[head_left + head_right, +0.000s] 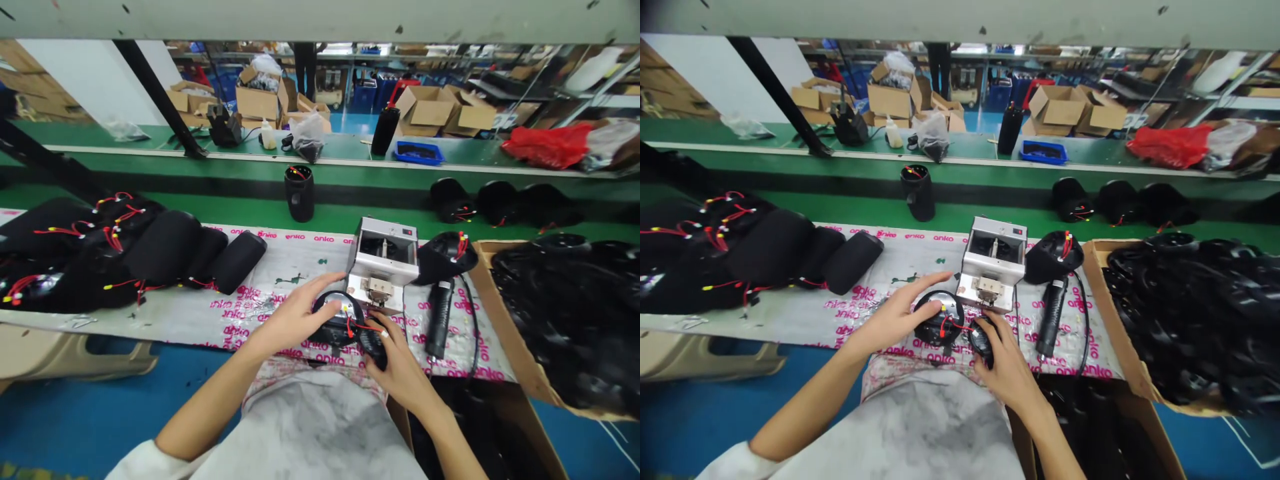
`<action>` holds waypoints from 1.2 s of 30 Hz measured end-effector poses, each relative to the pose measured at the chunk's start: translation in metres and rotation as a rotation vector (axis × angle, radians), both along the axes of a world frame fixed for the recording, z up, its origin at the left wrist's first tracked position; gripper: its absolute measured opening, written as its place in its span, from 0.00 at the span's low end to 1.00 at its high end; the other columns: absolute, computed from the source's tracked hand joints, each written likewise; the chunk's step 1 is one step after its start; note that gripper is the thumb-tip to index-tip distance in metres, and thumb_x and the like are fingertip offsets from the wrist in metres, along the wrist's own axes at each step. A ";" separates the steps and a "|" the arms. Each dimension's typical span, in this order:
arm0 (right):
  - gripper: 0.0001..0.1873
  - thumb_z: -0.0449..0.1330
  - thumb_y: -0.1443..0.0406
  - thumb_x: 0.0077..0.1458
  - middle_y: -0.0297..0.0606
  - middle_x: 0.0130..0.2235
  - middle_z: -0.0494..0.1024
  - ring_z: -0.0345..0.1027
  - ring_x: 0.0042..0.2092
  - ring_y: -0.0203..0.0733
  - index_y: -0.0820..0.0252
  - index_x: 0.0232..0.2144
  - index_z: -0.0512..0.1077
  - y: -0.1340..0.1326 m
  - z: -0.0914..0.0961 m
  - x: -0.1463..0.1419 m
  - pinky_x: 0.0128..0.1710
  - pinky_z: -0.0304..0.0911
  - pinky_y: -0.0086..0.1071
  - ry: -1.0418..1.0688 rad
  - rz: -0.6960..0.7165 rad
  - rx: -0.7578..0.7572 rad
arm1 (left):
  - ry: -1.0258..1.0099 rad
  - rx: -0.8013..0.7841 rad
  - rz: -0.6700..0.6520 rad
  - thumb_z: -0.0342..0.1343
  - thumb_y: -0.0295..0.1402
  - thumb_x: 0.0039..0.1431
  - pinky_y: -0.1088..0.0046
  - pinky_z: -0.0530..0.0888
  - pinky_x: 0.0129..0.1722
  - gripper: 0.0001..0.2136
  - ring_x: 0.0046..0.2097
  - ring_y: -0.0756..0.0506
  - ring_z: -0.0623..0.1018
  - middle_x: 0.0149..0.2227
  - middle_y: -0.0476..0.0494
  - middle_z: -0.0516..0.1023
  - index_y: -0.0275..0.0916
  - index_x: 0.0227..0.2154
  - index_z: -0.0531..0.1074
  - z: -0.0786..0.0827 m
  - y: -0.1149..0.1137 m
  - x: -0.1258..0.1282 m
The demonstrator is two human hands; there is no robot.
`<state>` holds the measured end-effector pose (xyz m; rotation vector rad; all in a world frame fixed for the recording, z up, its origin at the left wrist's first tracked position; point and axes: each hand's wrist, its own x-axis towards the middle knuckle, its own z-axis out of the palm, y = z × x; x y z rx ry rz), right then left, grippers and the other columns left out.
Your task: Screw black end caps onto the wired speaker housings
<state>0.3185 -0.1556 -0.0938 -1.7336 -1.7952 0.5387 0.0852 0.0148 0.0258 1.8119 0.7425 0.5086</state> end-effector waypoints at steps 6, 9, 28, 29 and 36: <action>0.11 0.63 0.60 0.72 0.41 0.61 0.81 0.77 0.62 0.51 0.46 0.53 0.82 0.015 0.055 0.021 0.65 0.73 0.47 0.214 -0.047 0.119 | -0.028 -0.133 -0.064 0.60 0.35 0.70 0.60 0.75 0.63 0.14 0.63 0.35 0.82 0.59 0.45 0.86 0.45 0.55 0.81 0.004 0.005 0.009; 0.13 0.61 0.53 0.73 0.38 0.38 0.84 0.80 0.38 0.41 0.52 0.42 0.81 0.041 0.091 0.024 0.43 0.77 0.34 0.472 -0.128 0.054 | -0.086 -0.145 -0.066 0.61 0.35 0.70 0.61 0.74 0.63 0.13 0.62 0.36 0.82 0.58 0.44 0.86 0.44 0.54 0.80 -0.001 0.002 0.008; 0.09 0.66 0.60 0.62 0.32 0.33 0.75 0.67 0.31 0.35 0.57 0.35 0.71 0.135 0.145 0.003 0.29 0.63 0.27 0.399 0.275 -0.409 | -0.124 -0.013 -0.102 0.61 0.34 0.72 0.53 0.73 0.69 0.19 0.68 0.36 0.79 0.65 0.36 0.80 0.46 0.62 0.67 -0.004 0.004 0.003; 0.08 0.66 0.61 0.61 0.31 0.32 0.73 0.65 0.30 0.34 0.57 0.35 0.70 0.136 0.146 0.001 0.27 0.61 0.26 0.402 0.277 -0.423 | -0.105 0.020 -0.114 0.62 0.36 0.72 0.54 0.73 0.68 0.21 0.68 0.36 0.79 0.66 0.36 0.79 0.46 0.64 0.67 -0.001 0.006 0.001; 0.12 0.62 0.57 0.62 0.26 0.29 0.68 0.63 0.24 0.33 0.54 0.39 0.65 0.139 0.145 -0.002 0.19 0.67 0.27 0.463 0.296 -0.539 | 0.271 0.275 -0.240 0.48 0.41 0.80 0.68 0.73 0.40 0.20 0.34 0.43 0.83 0.33 0.47 0.86 0.41 0.39 0.84 0.040 0.038 -0.005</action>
